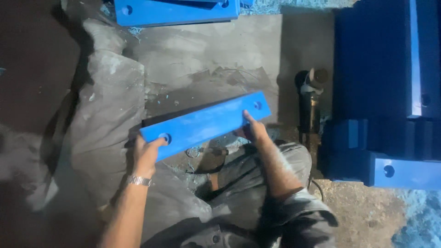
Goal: The recorder is finishing blue plastic parts by scraping and grinding the edges to remove burrs and excess material.
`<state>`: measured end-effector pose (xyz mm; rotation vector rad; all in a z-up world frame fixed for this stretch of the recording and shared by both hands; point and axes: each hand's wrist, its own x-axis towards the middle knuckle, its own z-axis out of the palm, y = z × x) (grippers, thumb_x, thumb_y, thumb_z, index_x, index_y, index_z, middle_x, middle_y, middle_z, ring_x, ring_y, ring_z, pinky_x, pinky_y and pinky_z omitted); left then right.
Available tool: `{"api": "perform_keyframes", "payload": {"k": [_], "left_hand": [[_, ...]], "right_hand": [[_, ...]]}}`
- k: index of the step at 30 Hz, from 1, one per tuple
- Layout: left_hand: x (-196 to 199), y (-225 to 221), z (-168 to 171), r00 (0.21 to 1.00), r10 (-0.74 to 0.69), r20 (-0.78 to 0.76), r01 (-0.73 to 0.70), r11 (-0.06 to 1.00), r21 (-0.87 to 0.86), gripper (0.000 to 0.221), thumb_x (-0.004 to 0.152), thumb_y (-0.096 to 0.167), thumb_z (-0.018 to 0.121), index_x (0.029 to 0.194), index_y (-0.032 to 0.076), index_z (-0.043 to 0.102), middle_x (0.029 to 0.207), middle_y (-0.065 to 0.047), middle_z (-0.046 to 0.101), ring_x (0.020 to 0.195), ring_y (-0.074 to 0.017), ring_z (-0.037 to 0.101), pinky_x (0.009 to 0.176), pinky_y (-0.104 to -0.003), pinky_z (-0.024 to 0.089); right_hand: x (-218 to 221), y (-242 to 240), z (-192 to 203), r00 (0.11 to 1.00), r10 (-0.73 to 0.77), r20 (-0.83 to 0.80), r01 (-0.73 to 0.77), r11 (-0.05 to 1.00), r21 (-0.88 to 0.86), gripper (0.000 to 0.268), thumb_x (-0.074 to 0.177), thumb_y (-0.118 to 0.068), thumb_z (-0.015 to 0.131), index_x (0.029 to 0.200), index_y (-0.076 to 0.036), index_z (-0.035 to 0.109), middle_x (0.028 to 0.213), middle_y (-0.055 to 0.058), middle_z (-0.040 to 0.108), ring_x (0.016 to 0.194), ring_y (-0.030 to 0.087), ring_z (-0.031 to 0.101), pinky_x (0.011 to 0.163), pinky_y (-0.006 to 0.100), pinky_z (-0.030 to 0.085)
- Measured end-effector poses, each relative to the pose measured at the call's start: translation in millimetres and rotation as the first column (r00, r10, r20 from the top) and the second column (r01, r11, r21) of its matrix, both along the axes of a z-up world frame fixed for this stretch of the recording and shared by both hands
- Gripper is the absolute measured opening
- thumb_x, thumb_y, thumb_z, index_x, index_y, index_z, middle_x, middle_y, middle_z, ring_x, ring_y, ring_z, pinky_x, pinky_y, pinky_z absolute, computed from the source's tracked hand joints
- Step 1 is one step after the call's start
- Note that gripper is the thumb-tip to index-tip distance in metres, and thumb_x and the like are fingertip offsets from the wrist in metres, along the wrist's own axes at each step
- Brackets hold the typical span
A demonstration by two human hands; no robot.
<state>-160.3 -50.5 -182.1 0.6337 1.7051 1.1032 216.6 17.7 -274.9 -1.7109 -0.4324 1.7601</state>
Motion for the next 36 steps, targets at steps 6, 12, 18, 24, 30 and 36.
{"api": "perform_keyframes", "payload": {"k": [6, 12, 18, 24, 30, 36], "left_hand": [[5, 30, -13, 0.981, -0.195, 0.014, 0.194, 0.98, 0.034, 0.061, 0.074, 0.01, 0.077, 0.131, 0.005, 0.056, 0.118, -0.008, 0.068, 0.108, -0.0207, 0.065, 0.095, -0.035, 0.051], [14, 59, -63, 0.972, -0.214, -0.1, 0.215, 0.977, 0.0, 0.058, 0.081, 0.017, 0.079, 0.13, 0.001, 0.055, 0.12, -0.012, 0.069, 0.11, -0.0223, 0.067, 0.097, -0.037, 0.052], [19, 59, -98, 0.954, -0.144, -0.262, 0.169, 0.983, 0.077, 0.079, 0.078, 0.017, 0.082, 0.147, 0.002, 0.045, 0.137, -0.02, 0.062, 0.124, -0.0293, 0.062, 0.104, -0.04, 0.048], [18, 65, -83, 0.893, -0.219, -0.392, 0.222, 0.974, -0.036, 0.099, 0.072, 0.021, 0.088, 0.156, 0.009, 0.037, 0.146, -0.023, 0.053, 0.133, -0.0344, 0.053, 0.11, -0.043, 0.042], [23, 58, -76, 0.889, -0.226, -0.398, 0.324, 0.925, 0.198, 0.108, 0.069, 0.02, 0.094, 0.156, 0.009, 0.03, 0.153, -0.023, 0.045, 0.143, -0.036, 0.043, 0.118, -0.045, 0.034], [23, 66, -36, 0.875, -0.242, -0.42, 0.383, 0.877, 0.291, 0.099, 0.073, 0.011, 0.089, 0.156, 0.012, 0.034, 0.156, -0.017, 0.046, 0.147, -0.0347, 0.041, 0.122, -0.045, 0.033]], "right_hand": [[-6, -20, -3, 0.881, -0.406, -0.244, 0.401, 0.913, -0.07, 0.048, 0.095, -0.044, 0.066, 0.119, -0.003, 0.06, 0.094, 0.01, 0.068, 0.082, 0.024, 0.069, 0.075, 0.041, 0.062], [27, -32, -92, 0.747, -0.496, -0.443, 0.525, 0.849, -0.066, 0.041, 0.101, -0.046, 0.067, 0.089, -0.009, 0.055, 0.067, 0.003, 0.051, 0.057, 0.018, 0.051, 0.054, 0.032, 0.047], [14, -44, -76, 0.752, -0.402, -0.522, 0.422, 0.902, -0.087, 0.047, 0.097, -0.041, 0.076, 0.077, -0.011, 0.047, 0.066, 0.005, 0.053, 0.062, 0.022, 0.055, 0.059, 0.034, 0.05], [-1, -39, -64, 0.853, -0.471, -0.223, 0.468, 0.881, -0.07, 0.032, 0.089, -0.035, 0.08, 0.1, -0.013, 0.059, 0.078, 0.002, 0.057, 0.073, 0.019, 0.06, 0.064, 0.034, 0.053], [-20, -43, -11, 0.798, -0.549, -0.251, 0.533, 0.836, -0.133, 0.03, 0.089, -0.036, 0.075, 0.108, -0.014, 0.067, 0.098, 0.0, 0.062, 0.089, 0.017, 0.06, 0.084, 0.034, 0.055], [-3, -50, -42, 0.798, -0.418, -0.434, 0.46, 0.888, -0.01, 0.033, 0.101, -0.038, 0.073, 0.117, -0.015, 0.056, 0.099, 0.0, 0.055, 0.089, 0.019, 0.055, 0.097, 0.044, 0.052]]}}
